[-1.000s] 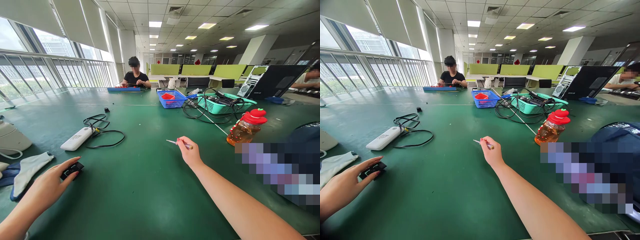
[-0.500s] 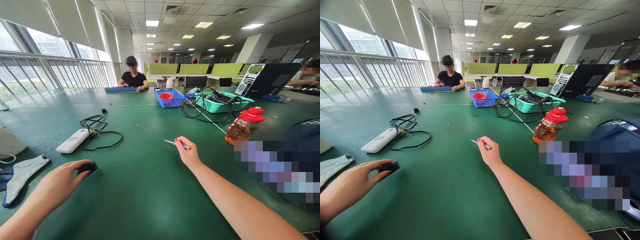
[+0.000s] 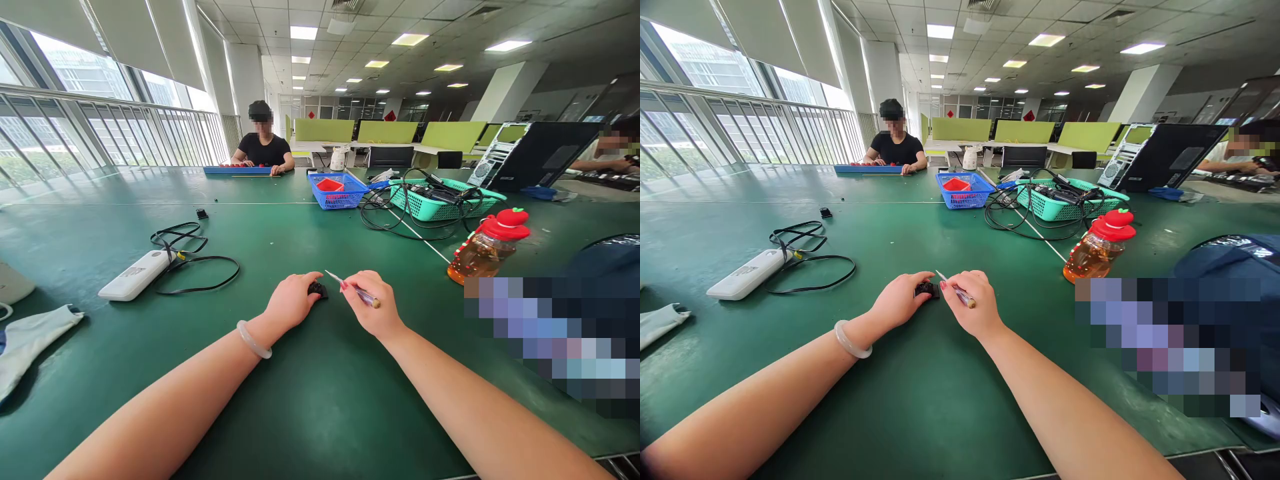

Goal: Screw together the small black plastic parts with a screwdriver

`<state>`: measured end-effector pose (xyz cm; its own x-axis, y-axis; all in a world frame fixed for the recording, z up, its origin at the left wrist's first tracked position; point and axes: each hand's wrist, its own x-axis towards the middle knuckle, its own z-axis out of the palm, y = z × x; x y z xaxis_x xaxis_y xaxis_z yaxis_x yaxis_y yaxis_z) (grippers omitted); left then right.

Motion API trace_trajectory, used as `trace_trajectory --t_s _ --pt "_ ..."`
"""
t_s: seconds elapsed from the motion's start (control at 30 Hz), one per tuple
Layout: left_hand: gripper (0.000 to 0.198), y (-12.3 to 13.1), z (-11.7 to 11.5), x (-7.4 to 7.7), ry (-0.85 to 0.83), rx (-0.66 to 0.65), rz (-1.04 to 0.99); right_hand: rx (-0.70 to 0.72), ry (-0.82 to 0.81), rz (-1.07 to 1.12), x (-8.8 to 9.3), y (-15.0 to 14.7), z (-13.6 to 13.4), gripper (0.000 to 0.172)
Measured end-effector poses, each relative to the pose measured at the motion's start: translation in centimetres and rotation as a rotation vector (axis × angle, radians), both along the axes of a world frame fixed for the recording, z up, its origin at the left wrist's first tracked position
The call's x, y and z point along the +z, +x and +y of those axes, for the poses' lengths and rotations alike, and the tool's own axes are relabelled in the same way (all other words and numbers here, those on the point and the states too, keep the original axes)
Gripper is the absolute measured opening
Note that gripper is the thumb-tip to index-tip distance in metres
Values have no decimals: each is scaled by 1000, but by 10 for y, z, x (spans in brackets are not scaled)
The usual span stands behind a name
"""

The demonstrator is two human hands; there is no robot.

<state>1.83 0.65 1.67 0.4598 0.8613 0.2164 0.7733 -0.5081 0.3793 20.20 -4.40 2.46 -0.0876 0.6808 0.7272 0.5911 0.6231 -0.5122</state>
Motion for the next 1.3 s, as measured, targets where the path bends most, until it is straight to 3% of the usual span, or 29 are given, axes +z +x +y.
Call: trace_trajectory --t_s 0.13,0.3,0.73,0.9,1.07,1.2,1.3 --pt "51 -4 5 -9 -69 -3 -146 92 53 -43 3 -1 -4 32" --pt "53 -6 7 -10 -104 9 -181 207 131 -193 0 -8 -6 28" --pt "44 -9 10 -11 -94 -16 -159 156 259 -700 0 -16 -9 27" --pt "34 -9 9 -9 -92 -24 -145 163 281 -659 5 -10 -8 27" --pt "33 -9 10 -9 -105 -31 -155 184 190 -560 4 -5 -4 28" --pt "32 -10 12 -10 -125 -38 -166 175 51 -341 -1 -1 2 32" --pt "32 -10 12 -10 -132 -32 -171 121 -157 -79 -7 3 8 36"
